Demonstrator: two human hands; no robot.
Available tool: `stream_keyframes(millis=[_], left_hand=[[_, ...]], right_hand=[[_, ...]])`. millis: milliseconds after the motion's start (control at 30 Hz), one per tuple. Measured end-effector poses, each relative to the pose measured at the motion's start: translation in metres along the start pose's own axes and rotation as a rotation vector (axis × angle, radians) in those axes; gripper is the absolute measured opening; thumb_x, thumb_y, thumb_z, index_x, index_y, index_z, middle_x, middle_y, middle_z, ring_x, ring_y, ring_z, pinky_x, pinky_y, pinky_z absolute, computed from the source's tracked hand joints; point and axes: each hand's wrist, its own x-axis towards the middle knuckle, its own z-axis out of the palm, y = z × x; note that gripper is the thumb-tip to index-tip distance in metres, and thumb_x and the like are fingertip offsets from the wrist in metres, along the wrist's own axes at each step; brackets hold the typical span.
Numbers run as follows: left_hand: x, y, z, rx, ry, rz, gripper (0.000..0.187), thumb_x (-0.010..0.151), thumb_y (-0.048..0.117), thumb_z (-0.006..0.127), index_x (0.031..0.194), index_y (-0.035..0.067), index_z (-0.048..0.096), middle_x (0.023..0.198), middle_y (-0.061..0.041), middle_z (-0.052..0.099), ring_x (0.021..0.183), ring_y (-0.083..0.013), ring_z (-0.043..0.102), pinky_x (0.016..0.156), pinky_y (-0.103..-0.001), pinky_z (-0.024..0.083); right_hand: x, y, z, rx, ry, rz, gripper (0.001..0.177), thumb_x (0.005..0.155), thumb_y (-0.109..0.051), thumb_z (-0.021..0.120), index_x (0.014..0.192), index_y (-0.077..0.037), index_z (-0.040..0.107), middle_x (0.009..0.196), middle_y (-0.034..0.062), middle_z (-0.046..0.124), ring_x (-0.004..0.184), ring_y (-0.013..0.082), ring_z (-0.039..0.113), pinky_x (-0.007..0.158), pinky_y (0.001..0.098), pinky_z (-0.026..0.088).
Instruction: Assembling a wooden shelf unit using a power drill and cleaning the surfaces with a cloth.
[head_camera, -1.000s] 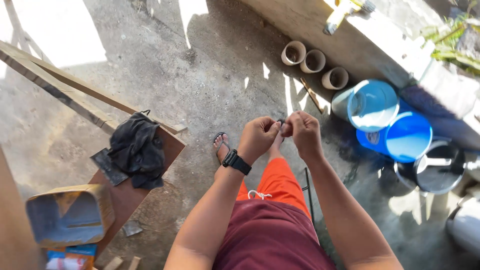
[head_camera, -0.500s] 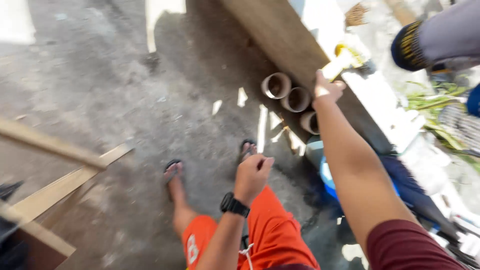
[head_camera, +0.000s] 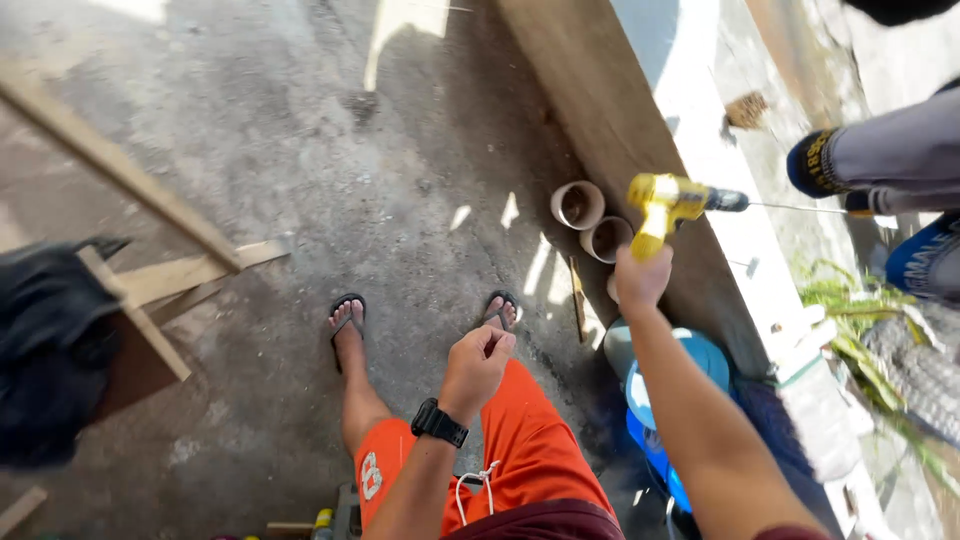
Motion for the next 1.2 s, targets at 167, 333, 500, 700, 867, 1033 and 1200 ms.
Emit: stream_keyframes(millis=[167, 333, 500, 700, 867, 1033, 1200], left_hand=[[-0.062, 0.011, -0.061, -0.282, 0.083, 0.002, 0.046, 0.110, 0.043, 0.070, 0.132, 0.002, 0.070, 0.113, -0.019, 0.069, 0.106, -0.0256, 0.064, 0.087, -0.039, 0.053], [-0.135, 0.024, -0.126, -0.986, -0.142, 0.043, 0.089, 0.113, 0.054, 0.066, 0.171, -0.002, 0.029, 0.162, -0.030, 0.050, 0.149, -0.0432, 0.052, 0.121, -0.059, 0.044], [-0.260, 0.050, -0.197, -0.437, -0.045, 0.250, 0.054, 0.088, 0.013, 0.078, 0.138, 0.014, 0.058, 0.112, -0.006, 0.068, 0.099, -0.0161, 0.067, 0.083, -0.031, 0.060], [-0.353, -0.010, -0.254, -0.615, 0.462, 0.504, 0.059, 0.083, 0.005, 0.079, 0.138, 0.012, 0.060, 0.110, -0.003, 0.071, 0.098, -0.0118, 0.067, 0.088, -0.027, 0.061], [-0.388, -0.059, -0.303, -0.665, 0.920, 0.446, 0.070, 0.074, 0.027, 0.091, 0.140, 0.025, 0.067, 0.100, 0.002, 0.077, 0.092, -0.0126, 0.074, 0.083, -0.037, 0.063], [-0.397, -0.077, -0.333, -0.857, 1.175, 0.566, 0.060, 0.085, 0.018, 0.092, 0.135, 0.005, 0.061, 0.098, -0.014, 0.073, 0.084, -0.0217, 0.072, 0.074, -0.039, 0.064], [-0.403, -0.072, -0.362, -1.001, 1.348, 0.331, 0.066, 0.087, 0.023, 0.090, 0.137, -0.003, 0.056, 0.105, -0.017, 0.070, 0.092, -0.0244, 0.072, 0.078, -0.044, 0.062]], right_hand=[[-0.196, -0.082, -0.104, -0.022, -0.440, -0.258, 0.049, 0.078, -0.021, 0.089, 0.119, -0.001, 0.070, 0.096, 0.0220, 0.074, 0.096, 0.0479, 0.075, 0.084, 0.0587, 0.057], [-0.320, -0.115, -0.148, -0.065, -0.610, -0.724, 0.057, 0.063, -0.054, 0.098, 0.103, -0.020, 0.077, 0.081, 0.0168, 0.074, 0.085, 0.0431, 0.075, 0.072, 0.0559, 0.057], [-0.387, -0.194, -0.157, 0.141, -0.743, -1.429, 0.027, 0.085, -0.019, 0.077, 0.102, -0.008, 0.059, 0.090, 0.0083, 0.067, 0.083, 0.0326, 0.067, 0.077, 0.0469, 0.054], [-0.536, -0.290, -0.155, 0.268, -0.733, -1.639, 0.037, 0.084, -0.013, 0.073, 0.120, -0.005, 0.066, 0.099, 0.0062, 0.074, 0.101, 0.0298, 0.075, 0.102, 0.0437, 0.050], [-0.636, -0.357, -0.110, 0.632, -0.859, -2.132, 0.057, 0.080, -0.017, 0.076, 0.131, 0.007, 0.065, 0.094, 0.0150, 0.068, 0.088, 0.0392, 0.073, 0.086, 0.0489, 0.056], [-0.694, -0.398, -0.072, 0.582, -1.033, -2.320, 0.049, 0.078, -0.021, 0.071, 0.123, -0.001, 0.071, 0.077, 0.0071, 0.064, 0.077, 0.0316, 0.073, 0.078, 0.0440, 0.059], [-0.736, -0.415, -0.040, 0.520, -1.172, -2.396, 0.034, 0.084, -0.021, 0.067, 0.115, -0.008, 0.069, 0.070, 0.0041, 0.062, 0.072, 0.0297, 0.073, 0.075, 0.0425, 0.060]])
